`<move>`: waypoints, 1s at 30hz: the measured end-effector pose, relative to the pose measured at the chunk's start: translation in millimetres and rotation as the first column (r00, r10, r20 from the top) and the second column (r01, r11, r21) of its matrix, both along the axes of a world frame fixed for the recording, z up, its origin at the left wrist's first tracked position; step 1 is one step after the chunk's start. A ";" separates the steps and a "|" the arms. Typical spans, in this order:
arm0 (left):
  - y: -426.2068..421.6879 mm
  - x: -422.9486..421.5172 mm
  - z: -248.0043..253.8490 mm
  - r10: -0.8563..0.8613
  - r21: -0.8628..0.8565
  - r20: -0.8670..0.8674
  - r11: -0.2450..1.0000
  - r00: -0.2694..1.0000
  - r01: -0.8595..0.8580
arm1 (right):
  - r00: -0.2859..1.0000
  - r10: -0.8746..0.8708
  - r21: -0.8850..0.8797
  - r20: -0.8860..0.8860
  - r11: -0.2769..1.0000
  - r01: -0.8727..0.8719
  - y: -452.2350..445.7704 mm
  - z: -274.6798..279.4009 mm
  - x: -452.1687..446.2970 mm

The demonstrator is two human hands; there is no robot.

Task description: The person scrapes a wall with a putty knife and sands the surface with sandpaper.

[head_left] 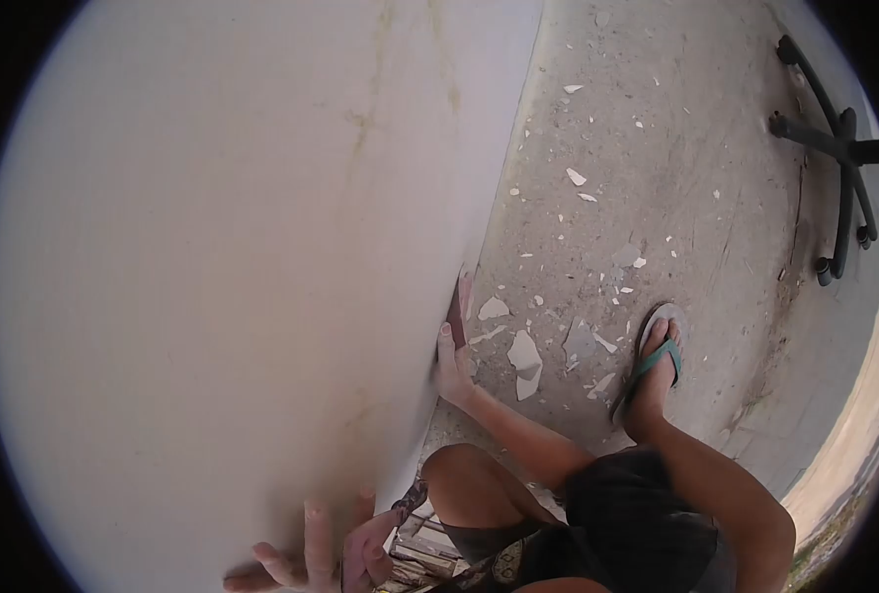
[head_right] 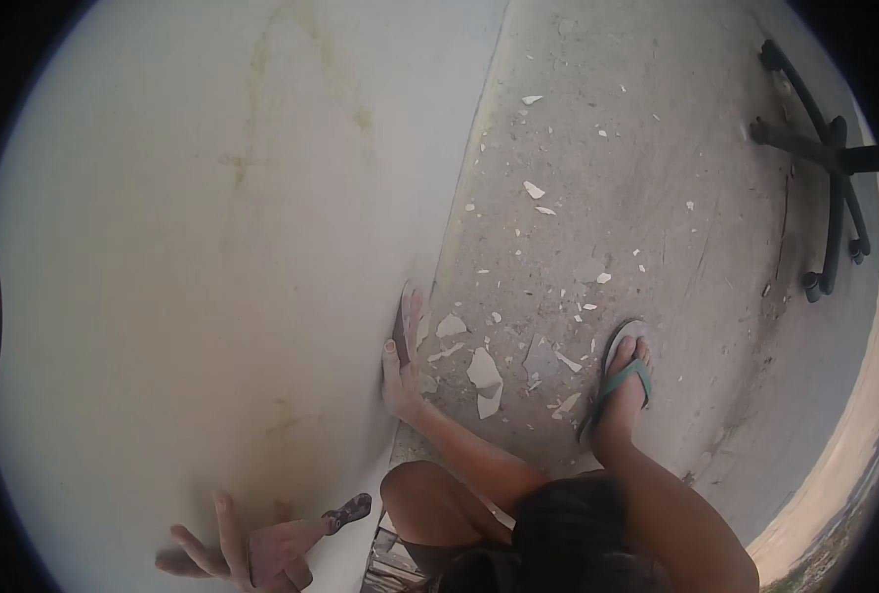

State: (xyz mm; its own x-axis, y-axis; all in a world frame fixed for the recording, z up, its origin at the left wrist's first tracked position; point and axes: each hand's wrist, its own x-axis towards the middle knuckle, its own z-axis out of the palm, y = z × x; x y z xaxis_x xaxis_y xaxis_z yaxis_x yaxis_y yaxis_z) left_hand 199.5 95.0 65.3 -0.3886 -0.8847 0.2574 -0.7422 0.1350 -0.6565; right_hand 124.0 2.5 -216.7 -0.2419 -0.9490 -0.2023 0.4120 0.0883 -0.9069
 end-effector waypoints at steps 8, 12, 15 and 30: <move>-26.1 0.1 29.0 -0.070 -0.020 0.053 0.997 0.996 0.071 | 0.985 0.003 0.055 0.174 0.998 -0.013 -75.5 -9.3 -40.2; -29.9 0.7 32.1 -0.079 -0.044 0.062 0.996 0.995 0.082 | 0.998 0.053 -0.077 -0.043 0.995 -0.057 21.0 22.0 -8.4; -29.1 -4.6 24.2 -0.075 -0.033 0.073 0.996 0.995 0.077 | 0.992 0.038 -0.093 -0.116 0.994 -0.049 34.4 28.5 5.6; -29.0 -20.4 13.9 -0.117 0.011 0.097 0.993 0.988 0.116 | 0.995 0.044 -0.017 -0.085 0.999 -0.045 48.5 22.0 11.1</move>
State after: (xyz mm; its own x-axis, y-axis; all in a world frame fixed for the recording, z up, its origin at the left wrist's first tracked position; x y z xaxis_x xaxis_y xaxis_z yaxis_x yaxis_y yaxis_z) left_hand 179.1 66.0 79.2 -0.5121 -0.8332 0.2085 -0.6536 0.2206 -0.7240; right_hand 135.1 51.0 -194.7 -0.2149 -0.9627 -0.1643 0.3294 0.0869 -0.9402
